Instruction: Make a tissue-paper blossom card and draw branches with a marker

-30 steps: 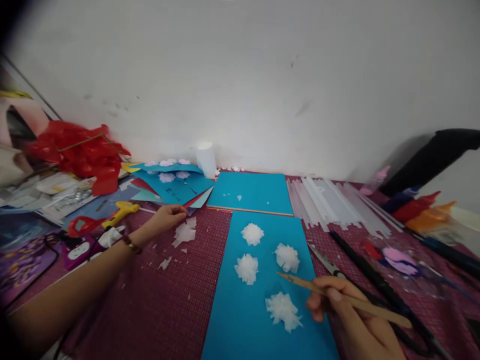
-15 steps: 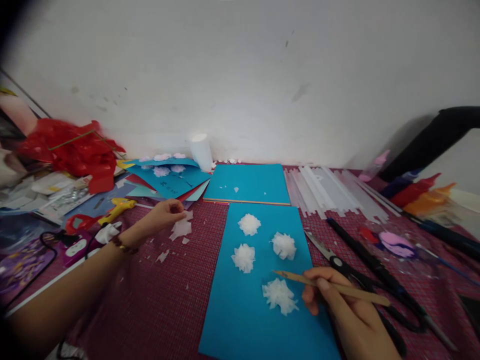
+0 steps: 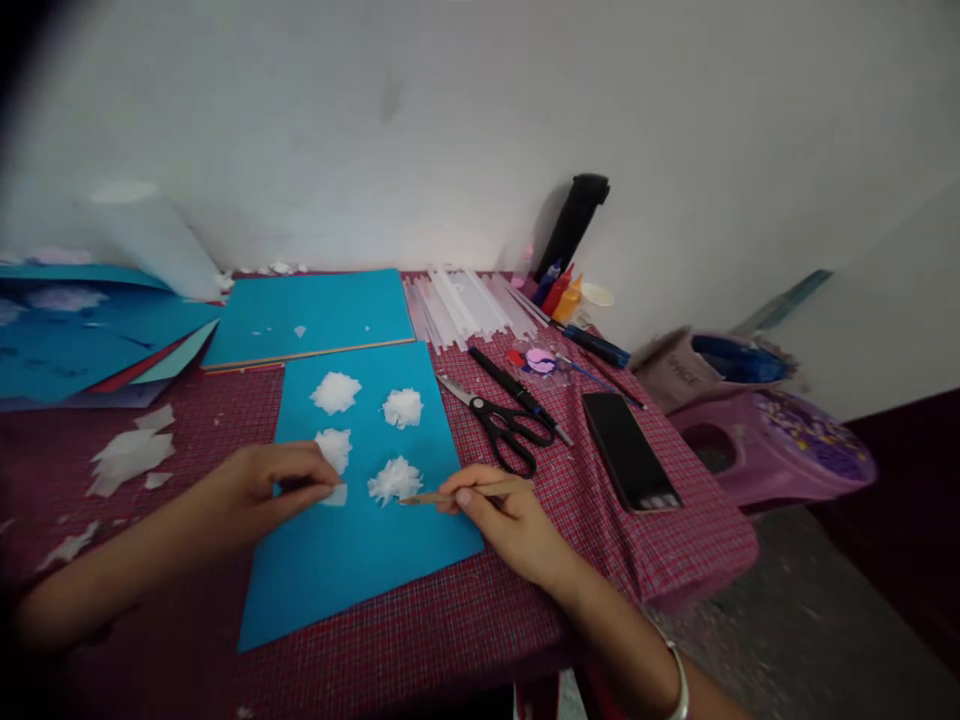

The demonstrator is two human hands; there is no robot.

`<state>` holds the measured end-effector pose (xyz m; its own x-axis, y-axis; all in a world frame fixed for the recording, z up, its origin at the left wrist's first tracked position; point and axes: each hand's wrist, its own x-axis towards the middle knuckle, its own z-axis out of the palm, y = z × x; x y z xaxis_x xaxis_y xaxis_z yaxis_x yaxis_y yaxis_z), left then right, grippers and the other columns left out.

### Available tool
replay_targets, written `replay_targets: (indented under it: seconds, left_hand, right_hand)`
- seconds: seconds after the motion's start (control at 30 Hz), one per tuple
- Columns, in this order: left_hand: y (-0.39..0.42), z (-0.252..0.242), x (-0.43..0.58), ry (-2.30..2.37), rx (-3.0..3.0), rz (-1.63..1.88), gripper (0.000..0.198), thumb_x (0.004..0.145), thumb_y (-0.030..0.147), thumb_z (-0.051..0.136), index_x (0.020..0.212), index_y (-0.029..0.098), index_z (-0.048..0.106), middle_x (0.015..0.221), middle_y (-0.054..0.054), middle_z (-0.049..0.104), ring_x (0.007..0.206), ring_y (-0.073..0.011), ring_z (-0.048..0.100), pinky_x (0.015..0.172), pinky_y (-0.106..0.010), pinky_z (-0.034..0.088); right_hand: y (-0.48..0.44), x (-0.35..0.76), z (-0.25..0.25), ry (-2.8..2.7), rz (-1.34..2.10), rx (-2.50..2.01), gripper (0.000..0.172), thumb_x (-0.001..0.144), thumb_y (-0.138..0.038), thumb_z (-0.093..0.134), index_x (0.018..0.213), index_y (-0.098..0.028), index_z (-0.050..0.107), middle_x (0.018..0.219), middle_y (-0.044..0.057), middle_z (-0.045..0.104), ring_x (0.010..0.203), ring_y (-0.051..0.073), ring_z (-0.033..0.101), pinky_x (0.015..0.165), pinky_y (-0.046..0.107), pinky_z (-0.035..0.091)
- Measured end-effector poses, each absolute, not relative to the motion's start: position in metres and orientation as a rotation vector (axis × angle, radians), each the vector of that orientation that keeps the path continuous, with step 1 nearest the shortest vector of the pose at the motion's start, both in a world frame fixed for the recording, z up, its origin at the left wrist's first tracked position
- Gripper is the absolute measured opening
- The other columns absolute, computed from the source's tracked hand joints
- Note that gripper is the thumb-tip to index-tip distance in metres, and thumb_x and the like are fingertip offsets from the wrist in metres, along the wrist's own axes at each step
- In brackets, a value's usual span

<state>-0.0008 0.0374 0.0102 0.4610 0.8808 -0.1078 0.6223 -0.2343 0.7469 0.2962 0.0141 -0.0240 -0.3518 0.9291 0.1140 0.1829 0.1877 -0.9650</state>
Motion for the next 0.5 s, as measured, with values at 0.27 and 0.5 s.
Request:
replay_targets:
  seconds: [0.27, 0.5]
  left_hand:
    - [0.022, -0.006, 0.024, 1.172, 1.966, 0.408, 0.028, 0.090, 0.033, 0.043, 0.081, 0.021, 0.068, 0.085, -0.004, 0.060, 0.081, -0.0166, 0.059, 0.072, -0.028, 0.044]
    - [-0.005, -0.015, 0.044, 1.097, 1.922, 0.287, 0.017, 0.088, 0.024, 0.048, 0.077, 0.021, 0.061, 0.074, 0.002, 0.061, 0.067, -0.0124, 0.057, 0.062, -0.024, 0.039]
  right_hand:
    - [0.014, 0.291, -0.029, -1.697, 1.160, -1.077, 0.027, 0.098, -0.030, 0.053, 0.084, -0.021, 0.075, 0.088, 0.005, 0.075, 0.081, 0.017, 0.070, 0.073, 0.030, 0.057]
    - [0.010, 0.295, -0.031, -1.580, 1.258, -1.089, 0.024, 0.097, -0.028, 0.053, 0.088, -0.021, 0.074, 0.086, 0.004, 0.074, 0.079, 0.016, 0.070, 0.071, 0.029, 0.055]
